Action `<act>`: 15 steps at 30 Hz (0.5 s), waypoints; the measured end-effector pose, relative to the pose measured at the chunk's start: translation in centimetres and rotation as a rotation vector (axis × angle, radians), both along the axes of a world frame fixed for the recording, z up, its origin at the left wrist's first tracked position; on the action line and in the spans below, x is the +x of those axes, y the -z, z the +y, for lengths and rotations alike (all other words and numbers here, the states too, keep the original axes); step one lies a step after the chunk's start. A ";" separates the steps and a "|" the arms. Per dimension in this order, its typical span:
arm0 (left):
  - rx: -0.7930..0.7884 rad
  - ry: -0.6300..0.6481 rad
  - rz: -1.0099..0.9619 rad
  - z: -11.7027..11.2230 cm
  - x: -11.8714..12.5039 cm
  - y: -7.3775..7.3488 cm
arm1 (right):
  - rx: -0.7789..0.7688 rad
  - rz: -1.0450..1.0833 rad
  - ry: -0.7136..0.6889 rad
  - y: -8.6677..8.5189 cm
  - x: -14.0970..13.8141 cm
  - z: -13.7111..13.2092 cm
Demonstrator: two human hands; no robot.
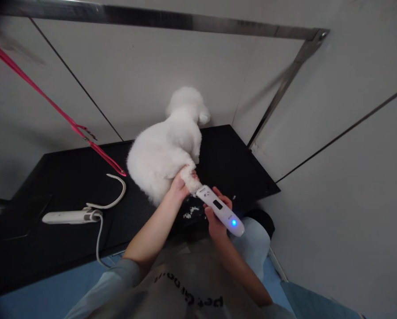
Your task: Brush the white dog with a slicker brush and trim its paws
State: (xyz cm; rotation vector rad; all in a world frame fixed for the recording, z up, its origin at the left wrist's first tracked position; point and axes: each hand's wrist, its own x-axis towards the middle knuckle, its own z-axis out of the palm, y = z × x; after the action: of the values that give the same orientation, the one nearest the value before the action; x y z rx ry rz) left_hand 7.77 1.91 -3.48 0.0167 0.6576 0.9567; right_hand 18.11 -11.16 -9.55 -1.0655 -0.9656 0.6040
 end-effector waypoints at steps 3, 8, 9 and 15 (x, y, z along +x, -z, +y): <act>-0.010 0.007 -0.086 0.2 -0.2 -0.1 | 0.023 -0.066 0.104 -1.1 0.5 -1.0; -0.005 0.030 -0.044 0.4 -0.2 0.0 | 0.017 -0.306 -0.070 -2.2 1.0 -2.2; 0.000 0.031 -0.029 0.4 -0.2 0.0 | 0.032 -0.350 -0.113 -2.1 0.9 -2.2; 0.030 0.037 0.024 0.4 -0.6 0.0 | 0.087 -0.390 -0.144 -2.2 0.8 -1.5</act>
State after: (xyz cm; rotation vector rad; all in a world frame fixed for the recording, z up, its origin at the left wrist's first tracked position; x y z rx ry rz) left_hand 7.20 2.26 -3.47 0.0666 0.6634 0.9322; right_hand 18.87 -12.65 -7.34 -1.0623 -1.4053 0.4730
